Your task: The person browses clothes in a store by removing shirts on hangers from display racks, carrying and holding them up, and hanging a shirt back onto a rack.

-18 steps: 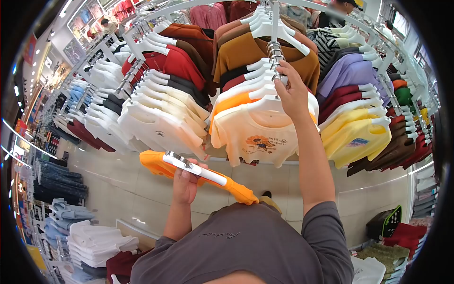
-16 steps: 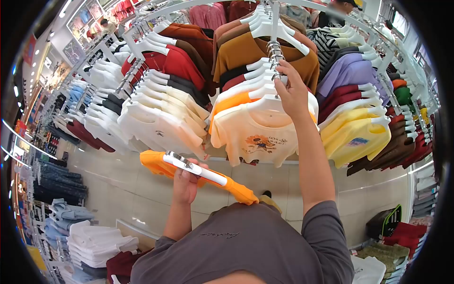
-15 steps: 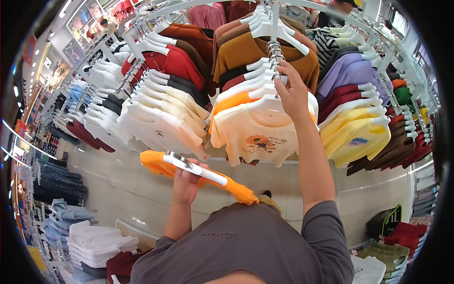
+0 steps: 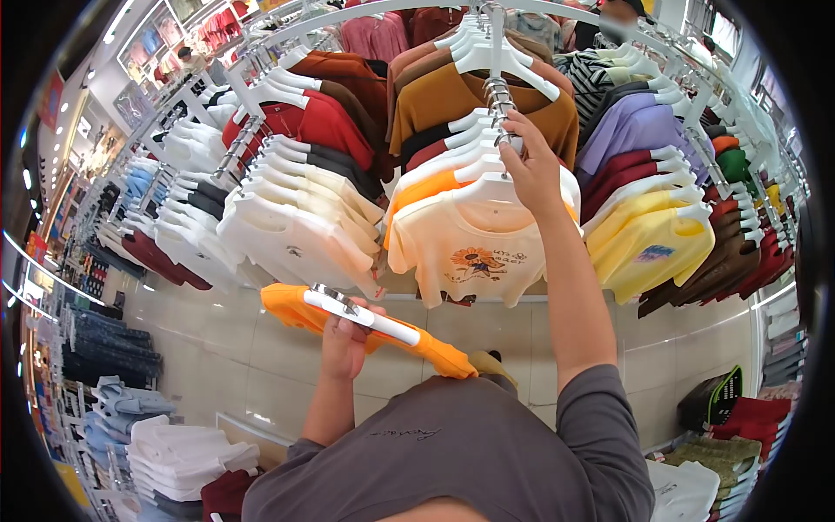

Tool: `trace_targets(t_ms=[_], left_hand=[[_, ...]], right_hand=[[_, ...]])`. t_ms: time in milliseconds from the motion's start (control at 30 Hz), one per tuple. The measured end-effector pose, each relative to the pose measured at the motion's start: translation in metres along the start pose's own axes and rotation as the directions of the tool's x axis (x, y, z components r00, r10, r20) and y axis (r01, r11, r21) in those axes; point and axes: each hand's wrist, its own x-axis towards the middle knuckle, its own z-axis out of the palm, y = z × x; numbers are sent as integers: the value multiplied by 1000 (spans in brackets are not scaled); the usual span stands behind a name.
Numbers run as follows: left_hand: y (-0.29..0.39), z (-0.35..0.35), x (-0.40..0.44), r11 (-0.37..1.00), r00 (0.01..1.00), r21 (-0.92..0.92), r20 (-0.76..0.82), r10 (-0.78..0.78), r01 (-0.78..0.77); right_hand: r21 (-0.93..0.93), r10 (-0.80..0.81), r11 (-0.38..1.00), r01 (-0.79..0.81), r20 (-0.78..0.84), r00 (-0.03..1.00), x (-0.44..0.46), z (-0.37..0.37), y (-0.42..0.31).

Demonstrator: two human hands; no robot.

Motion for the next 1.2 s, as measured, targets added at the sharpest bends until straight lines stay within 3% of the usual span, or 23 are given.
trace_targets(t_ms=[700, 833, 933, 1033, 1067, 1100, 1167, 1200], left_hand=[[-19, 9, 0, 988, 993, -100, 13, -115, 116], [-29, 19, 1, 989, 994, -96, 36, -105, 108], [-41, 26, 3, 992, 993, -66, 59, -100, 104], [-51, 41, 6, 992, 988, -33, 103, -116, 120], [-54, 47, 6, 990, 986, -39, 105, -131, 136], [-57, 51, 6, 989, 985, -40, 108, -137, 142], [-63, 58, 8, 987, 978, -19, 136, -156, 160], [-64, 62, 9, 987, 978, -20, 139, -158, 162]], right_hand=[[107, 11, 994, -16, 44, 999, 1, 0, 2], [15, 45, 999, -47, 121, 992, 3, -11, 0], [-37, -63, 997, 70, 177, 982, 1, -24, -4], [-231, -15, 971, 56, 175, 984, -20, -53, -22], [-293, -64, 950, 104, 144, 988, -29, -61, -20], [-297, -58, 950, 98, 141, 988, -40, -70, -22], [-98, 74, 994, -53, 220, 973, -63, -88, -34], [-101, 217, 976, -195, 301, 929, -73, -96, -46]])
